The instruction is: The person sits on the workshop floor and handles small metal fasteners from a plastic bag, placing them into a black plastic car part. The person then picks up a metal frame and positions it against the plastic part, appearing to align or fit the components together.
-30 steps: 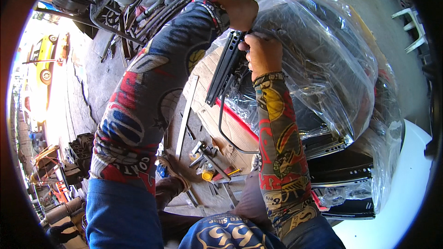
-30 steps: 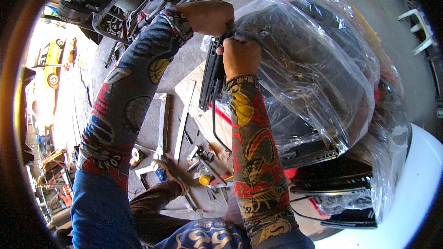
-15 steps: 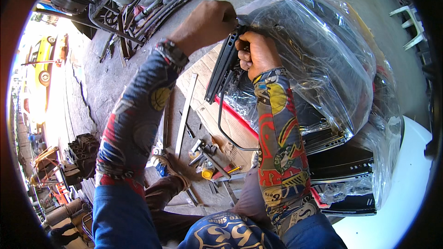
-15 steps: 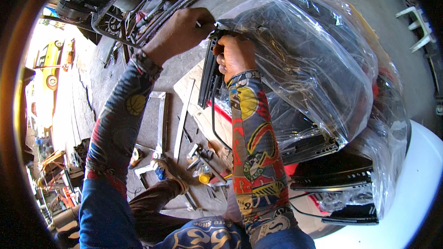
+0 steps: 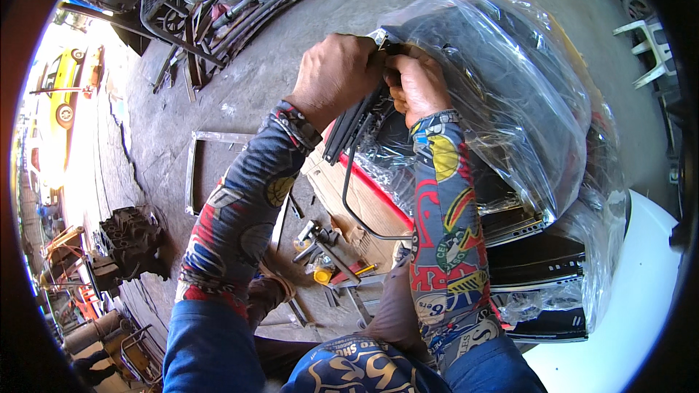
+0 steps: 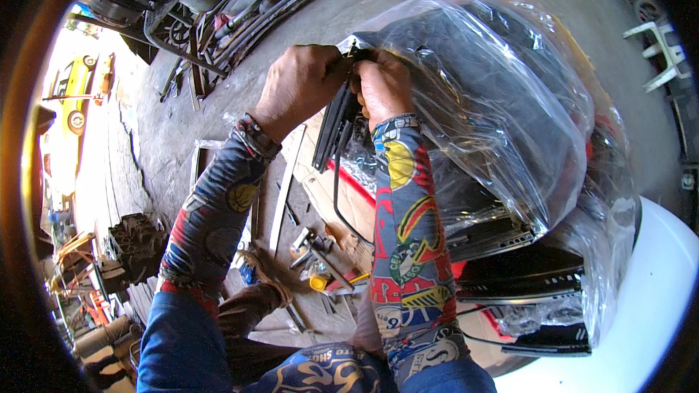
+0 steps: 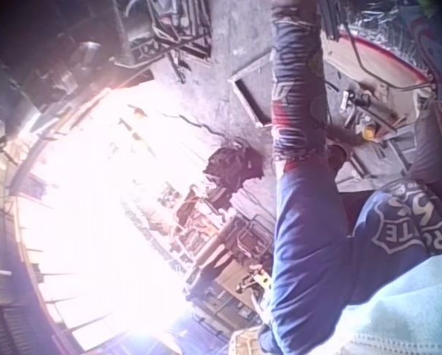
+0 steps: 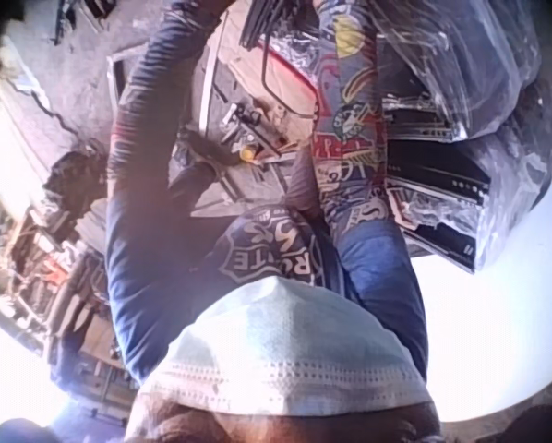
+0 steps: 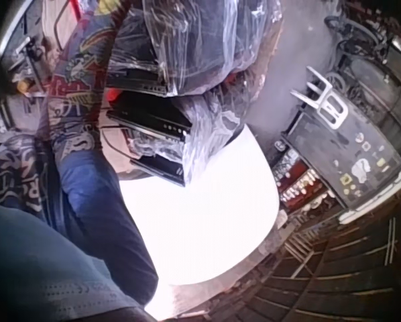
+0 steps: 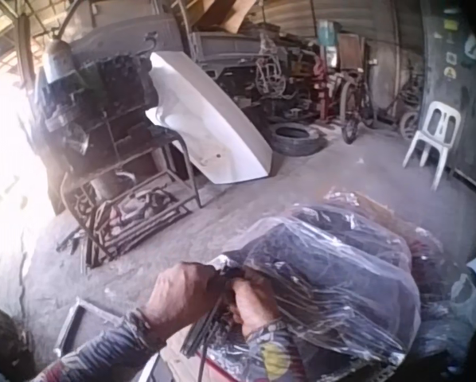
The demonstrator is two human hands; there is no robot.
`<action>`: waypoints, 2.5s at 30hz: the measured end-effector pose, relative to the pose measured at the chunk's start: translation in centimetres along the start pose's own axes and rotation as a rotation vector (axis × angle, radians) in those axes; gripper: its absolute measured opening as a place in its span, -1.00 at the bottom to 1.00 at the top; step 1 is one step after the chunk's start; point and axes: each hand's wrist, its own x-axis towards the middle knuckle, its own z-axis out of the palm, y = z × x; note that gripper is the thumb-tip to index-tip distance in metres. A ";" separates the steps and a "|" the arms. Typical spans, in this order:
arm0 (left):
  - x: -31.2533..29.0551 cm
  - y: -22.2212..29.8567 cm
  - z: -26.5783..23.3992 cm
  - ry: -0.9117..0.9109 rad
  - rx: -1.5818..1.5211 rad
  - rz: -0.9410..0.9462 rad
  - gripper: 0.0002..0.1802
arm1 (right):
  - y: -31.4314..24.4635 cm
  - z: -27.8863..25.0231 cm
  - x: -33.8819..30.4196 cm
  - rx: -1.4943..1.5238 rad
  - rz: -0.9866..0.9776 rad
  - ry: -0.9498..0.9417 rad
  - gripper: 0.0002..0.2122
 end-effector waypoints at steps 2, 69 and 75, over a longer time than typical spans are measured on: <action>-0.2 -0.1 0.0 0.020 0.000 0.030 -0.74 | 0.0 0.3 0.4 0.001 -0.031 0.019 -0.89; 0.1 0.0 1.2 -0.070 0.012 -0.060 -0.67 | 1.8 -1.8 3.4 -0.591 -0.461 0.152 -0.68; 0.6 -0.6 0.6 -0.101 -0.026 -0.021 -0.66 | 0.4 -0.8 2.4 -0.533 -0.365 0.068 -0.70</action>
